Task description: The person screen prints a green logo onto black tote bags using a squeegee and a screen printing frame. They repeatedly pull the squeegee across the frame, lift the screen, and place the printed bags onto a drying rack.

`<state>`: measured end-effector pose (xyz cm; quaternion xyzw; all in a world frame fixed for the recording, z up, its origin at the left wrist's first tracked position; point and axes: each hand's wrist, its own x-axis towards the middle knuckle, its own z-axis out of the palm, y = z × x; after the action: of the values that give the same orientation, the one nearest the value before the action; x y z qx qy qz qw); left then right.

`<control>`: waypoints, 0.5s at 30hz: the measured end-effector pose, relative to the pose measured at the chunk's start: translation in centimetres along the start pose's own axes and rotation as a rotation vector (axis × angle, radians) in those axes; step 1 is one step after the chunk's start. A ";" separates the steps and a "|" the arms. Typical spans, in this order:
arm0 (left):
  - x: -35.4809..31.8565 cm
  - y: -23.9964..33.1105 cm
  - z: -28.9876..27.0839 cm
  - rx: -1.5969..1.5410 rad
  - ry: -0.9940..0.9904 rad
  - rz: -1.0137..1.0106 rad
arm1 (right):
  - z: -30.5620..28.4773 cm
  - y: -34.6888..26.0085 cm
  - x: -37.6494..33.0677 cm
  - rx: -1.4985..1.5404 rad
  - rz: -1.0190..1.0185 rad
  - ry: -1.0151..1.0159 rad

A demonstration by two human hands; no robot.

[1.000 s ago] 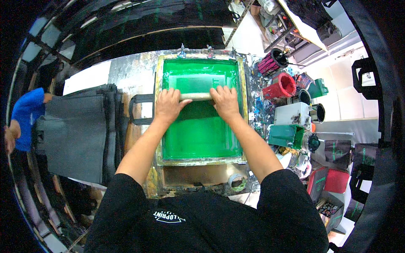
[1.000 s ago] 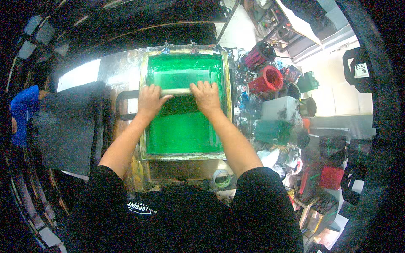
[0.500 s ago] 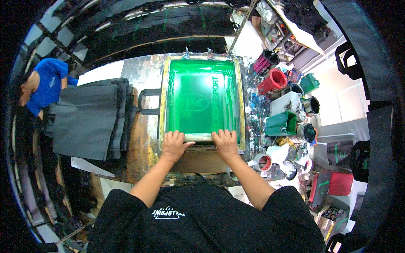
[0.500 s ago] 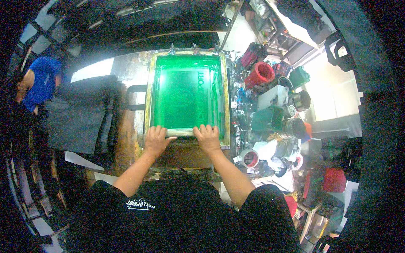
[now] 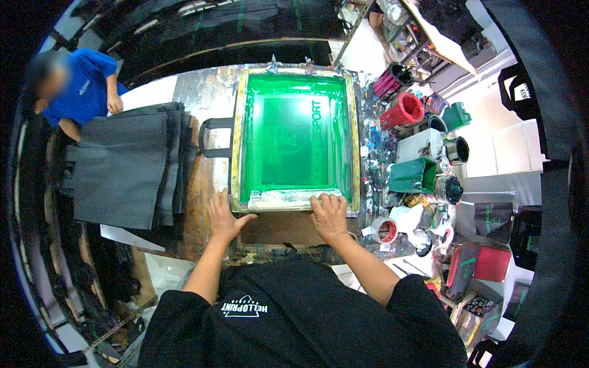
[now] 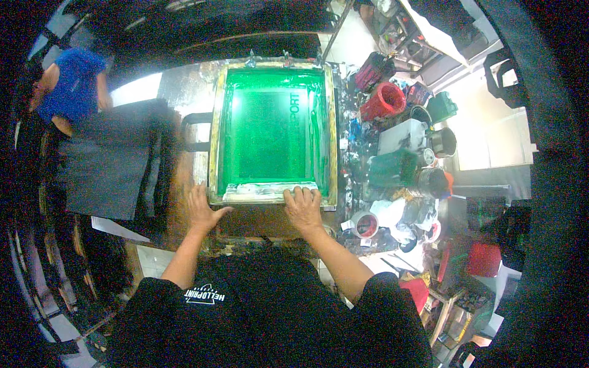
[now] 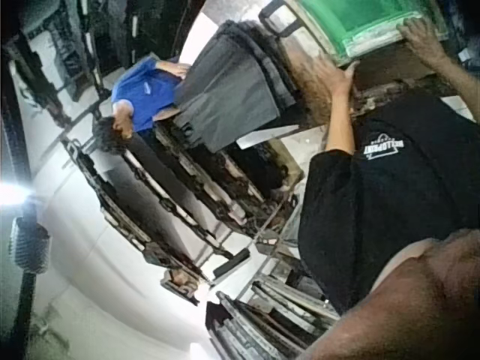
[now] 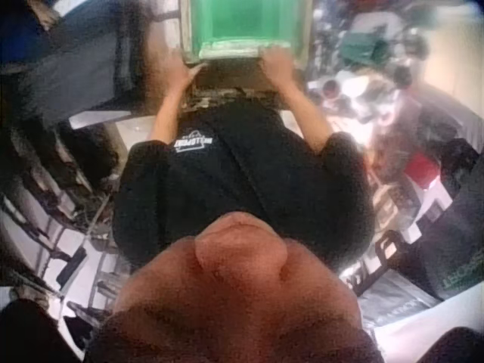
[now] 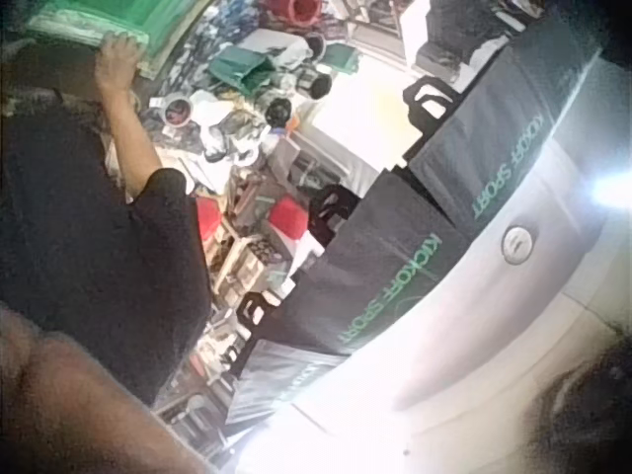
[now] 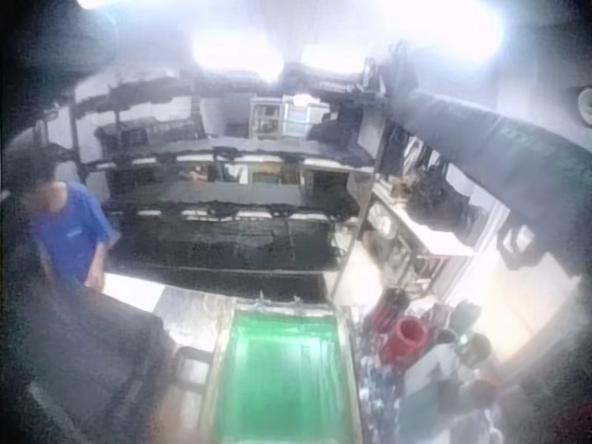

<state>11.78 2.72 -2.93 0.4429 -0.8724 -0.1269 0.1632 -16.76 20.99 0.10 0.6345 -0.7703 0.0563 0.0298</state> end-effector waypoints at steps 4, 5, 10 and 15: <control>0.2 -3.1 1.3 0.039 -0.106 -0.003 | -0.5 0.0 0.2 0.018 0.024 -0.058; 0.1 -3.4 1.8 0.026 -0.113 0.038 | -0.5 0.1 0.3 0.017 0.022 -0.062; -0.6 -2.6 0.7 -0.076 -0.031 0.026 | -3.6 0.1 1.1 0.084 0.025 -0.049; -0.9 -1.6 -1.0 -0.536 0.048 -0.107 | -9.9 0.4 3.6 0.128 0.022 0.034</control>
<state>13.85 2.44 -2.81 0.4322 -0.7790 -0.3511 0.2881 -18.12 18.80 10.32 0.6254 -0.7716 0.1164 0.0016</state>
